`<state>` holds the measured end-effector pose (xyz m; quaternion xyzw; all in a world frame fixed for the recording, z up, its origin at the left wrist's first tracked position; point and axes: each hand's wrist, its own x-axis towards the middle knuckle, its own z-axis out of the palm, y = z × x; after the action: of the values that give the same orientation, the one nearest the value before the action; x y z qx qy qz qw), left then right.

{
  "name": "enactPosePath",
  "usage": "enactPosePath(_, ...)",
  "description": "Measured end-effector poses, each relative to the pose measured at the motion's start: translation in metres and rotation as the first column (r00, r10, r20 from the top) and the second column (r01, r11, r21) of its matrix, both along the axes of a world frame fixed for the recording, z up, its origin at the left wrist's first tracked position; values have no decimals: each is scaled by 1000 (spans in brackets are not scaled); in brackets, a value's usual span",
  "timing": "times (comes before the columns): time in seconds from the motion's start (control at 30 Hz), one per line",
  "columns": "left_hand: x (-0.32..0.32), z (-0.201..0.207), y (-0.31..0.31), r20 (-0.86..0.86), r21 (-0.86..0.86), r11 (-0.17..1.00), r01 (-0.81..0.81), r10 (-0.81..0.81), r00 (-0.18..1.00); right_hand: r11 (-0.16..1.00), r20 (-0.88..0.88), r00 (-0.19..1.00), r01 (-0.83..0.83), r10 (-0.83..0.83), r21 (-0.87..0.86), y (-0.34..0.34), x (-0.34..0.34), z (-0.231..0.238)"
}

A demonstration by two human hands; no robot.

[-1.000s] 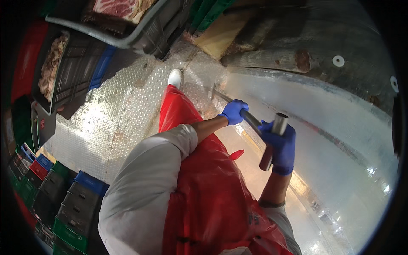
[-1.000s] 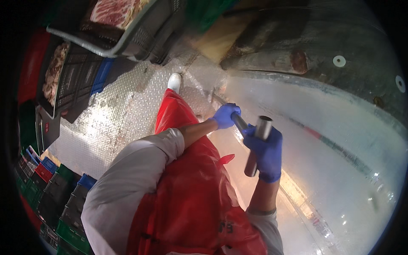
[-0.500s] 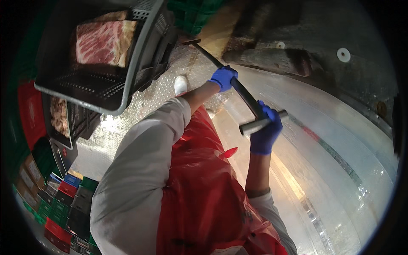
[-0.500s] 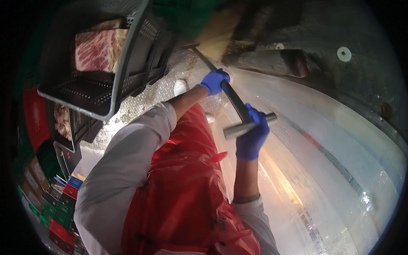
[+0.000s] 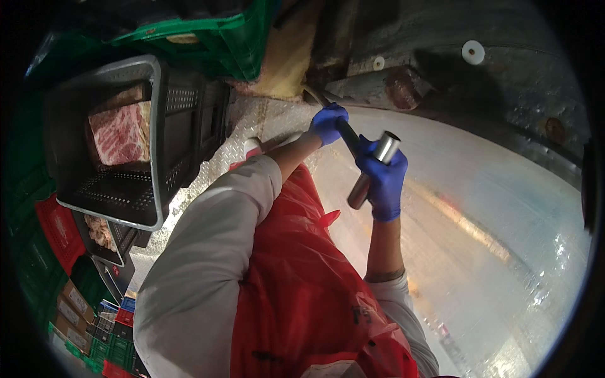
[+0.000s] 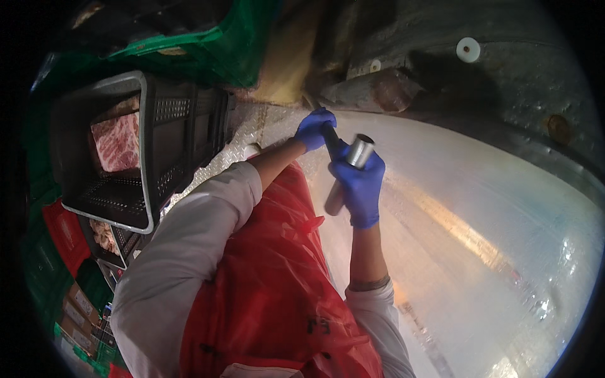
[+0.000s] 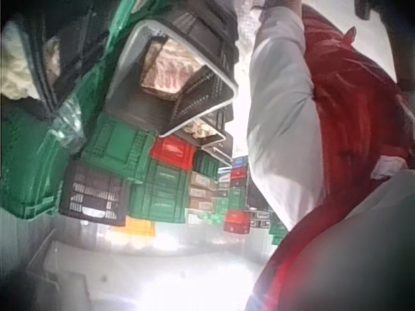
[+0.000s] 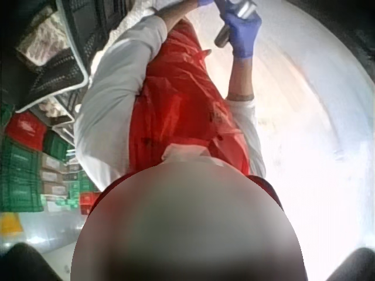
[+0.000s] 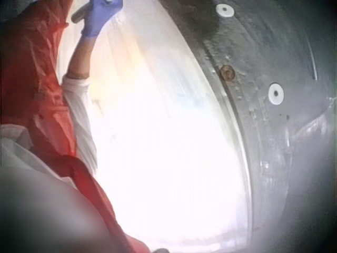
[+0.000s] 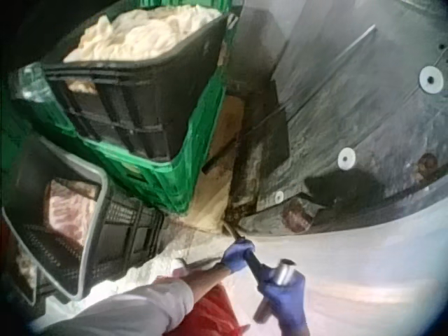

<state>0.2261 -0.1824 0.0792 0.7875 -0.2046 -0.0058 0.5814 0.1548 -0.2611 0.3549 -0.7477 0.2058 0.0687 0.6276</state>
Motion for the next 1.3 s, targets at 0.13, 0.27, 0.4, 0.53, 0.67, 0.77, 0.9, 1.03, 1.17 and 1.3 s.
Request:
enactPosePath(0.13, 51, 34, -19, -118, -138, 974, -179, 163, 980, 973, 21, 984, -169, 174, -156, -5, 78, 41)
enactPosePath(0.27, 106, 84, -39, -265, -201, 886, -418, 362, 894, 871, -2, 895, -436, 447, -228, -26, 158, 85)
enactPosePath(0.4, 138, 106, -45, -272, -226, 829, -511, 450, 851, 725, -192, 752, -659, 630, -202, -18, 214, 120)
enactPosePath(0.53, 166, 67, -54, -264, -293, 838, -461, 392, 881, 665, -348, 641, -744, 685, -61, -5, 259, 117)
enactPosePath(0.67, 185, 47, -62, -372, -169, 932, -320, 241, 896, 652, -291, 678, -733, 675, -195, -39, 279, 61)
enactPosePath(0.77, 199, 72, -68, -442, -251, 926, -283, 150, 885, 690, -291, 715, -695, 636, -201, -40, 303, 76)
enactPosePath(0.9, 211, 85, -67, -381, -267, 935, -235, 121, 917, 833, -225, 833, -539, 506, -125, -57, 300, 78)
enactPosePath(1.03, 229, 86, -66, -398, -188, 975, -119, 35, 917, 898, -207, 894, -425, 398, -110, -65, 306, 69)
enactPosePath(1.17, 241, 88, -67, -236, -200, 967, -161, 113, 965, 980, -119, 974, -197, 193, -24, -49, 312, 96)
enactPosePath(1.3, 246, 60, -57, -474, -331, 940, -82, -90, 876, 983, -78, 989, -132, 123, -128, -50, 307, 46)
